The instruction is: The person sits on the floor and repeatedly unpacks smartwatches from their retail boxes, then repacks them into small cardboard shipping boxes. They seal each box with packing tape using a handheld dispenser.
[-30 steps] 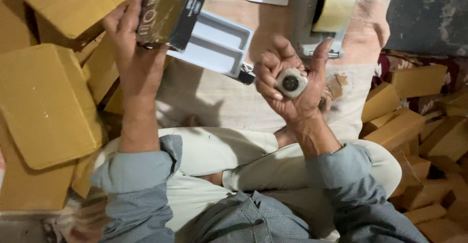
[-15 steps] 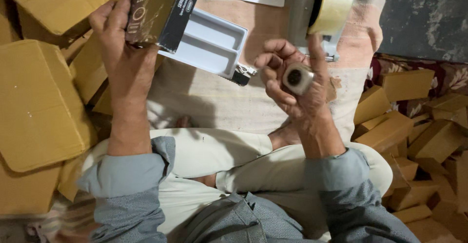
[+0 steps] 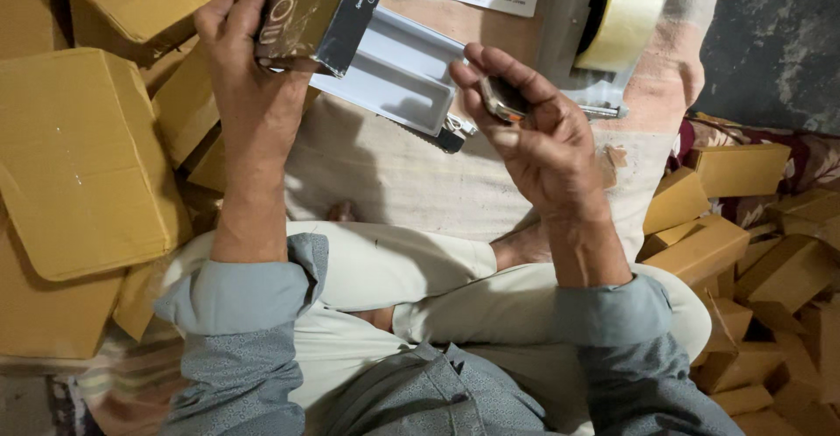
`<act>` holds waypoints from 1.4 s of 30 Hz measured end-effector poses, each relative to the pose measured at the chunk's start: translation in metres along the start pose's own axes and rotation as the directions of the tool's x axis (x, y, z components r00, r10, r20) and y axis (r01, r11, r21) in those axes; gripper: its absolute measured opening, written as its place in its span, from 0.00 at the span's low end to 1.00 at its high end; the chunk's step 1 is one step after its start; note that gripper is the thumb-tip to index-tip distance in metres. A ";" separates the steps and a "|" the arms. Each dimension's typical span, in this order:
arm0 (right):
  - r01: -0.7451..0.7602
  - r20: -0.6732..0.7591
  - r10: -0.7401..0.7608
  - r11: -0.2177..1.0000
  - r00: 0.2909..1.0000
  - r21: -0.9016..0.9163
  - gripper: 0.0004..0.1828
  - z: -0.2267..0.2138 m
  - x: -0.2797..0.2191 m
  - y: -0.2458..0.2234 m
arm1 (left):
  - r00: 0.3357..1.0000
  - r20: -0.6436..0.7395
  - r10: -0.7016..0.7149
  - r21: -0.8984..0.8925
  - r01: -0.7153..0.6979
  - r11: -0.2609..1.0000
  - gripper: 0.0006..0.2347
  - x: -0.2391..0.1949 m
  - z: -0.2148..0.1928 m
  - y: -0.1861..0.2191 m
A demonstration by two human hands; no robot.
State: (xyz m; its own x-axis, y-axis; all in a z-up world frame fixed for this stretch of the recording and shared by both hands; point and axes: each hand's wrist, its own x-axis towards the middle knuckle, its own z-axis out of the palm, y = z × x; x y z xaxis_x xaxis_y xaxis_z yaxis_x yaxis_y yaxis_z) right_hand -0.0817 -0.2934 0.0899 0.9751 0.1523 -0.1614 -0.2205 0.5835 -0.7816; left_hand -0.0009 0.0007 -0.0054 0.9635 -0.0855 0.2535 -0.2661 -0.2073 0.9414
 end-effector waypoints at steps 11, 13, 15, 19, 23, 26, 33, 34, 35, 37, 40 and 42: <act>-0.160 -0.071 0.181 0.959 0.981 0.235 0.29 -0.023 -0.008 0.018 | 1.000 0.031 -0.003 0.005 0.003 1.000 0.33 0.001 0.000 0.000; -0.162 -0.056 0.193 0.923 0.980 0.349 0.31 -0.027 -0.006 0.019 | 0.999 0.036 0.009 0.010 -0.009 1.000 0.32 0.002 0.000 0.002; -0.160 -0.051 0.200 0.893 0.979 0.421 0.32 -0.028 -0.007 0.019 | 0.999 0.041 -0.007 -0.008 0.007 1.000 0.32 0.000 0.001 0.005; -0.153 -0.049 0.205 0.850 0.977 0.504 0.33 -0.027 -0.006 0.018 | 0.999 0.047 -0.019 -0.020 0.020 1.000 0.33 0.004 0.003 0.006; -0.165 -0.050 0.232 0.812 0.971 0.561 0.34 -0.023 -0.006 0.017 | 0.999 0.040 -0.030 0.029 0.029 0.999 0.32 0.004 0.007 0.004; -0.111 -0.076 0.181 0.832 0.981 0.543 0.31 -0.021 -0.006 0.019 | 0.999 0.038 -0.018 0.002 0.018 1.000 0.32 0.003 0.009 0.001; -0.062 -0.218 0.126 0.958 0.968 0.279 0.29 -0.022 -0.006 0.016 | 0.999 0.052 0.004 0.122 -0.010 0.992 0.35 0.002 0.019 -0.001; -0.066 -0.226 0.139 0.951 0.964 0.301 0.27 -0.021 -0.005 0.015 | 0.998 0.057 -0.002 0.112 -0.004 0.994 0.35 0.001 0.021 0.000; -0.070 -0.235 0.152 0.944 0.960 0.323 0.26 -0.020 -0.004 0.015 | 0.998 0.062 -0.008 0.102 0.002 0.995 0.36 0.001 0.025 0.001; -0.105 -0.276 0.140 0.985 0.951 0.135 0.23 -0.014 -0.005 0.016 | 0.998 0.062 -0.027 0.054 0.024 0.998 0.36 -0.001 0.034 0.002; -0.103 -0.300 0.079 0.992 0.951 -0.066 0.23 -0.002 -0.003 0.025 | 0.995 0.056 -0.077 -0.050 0.080 0.996 0.35 -0.006 0.049 0.000; -0.082 -0.315 0.024 0.981 0.949 -0.173 0.24 0.008 0.003 0.034 | 0.991 0.062 -0.117 -0.104 0.123 0.987 0.35 -0.009 0.058 -0.003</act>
State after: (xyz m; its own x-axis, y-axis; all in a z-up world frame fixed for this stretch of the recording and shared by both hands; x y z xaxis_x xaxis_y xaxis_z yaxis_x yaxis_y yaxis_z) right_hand -0.0867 -0.2672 0.0679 0.9277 -0.0931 -0.3615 -0.2921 0.4220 -0.8583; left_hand -0.0109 -0.0546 -0.0231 0.9845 -0.1211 0.1269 -0.1408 -0.1142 0.9834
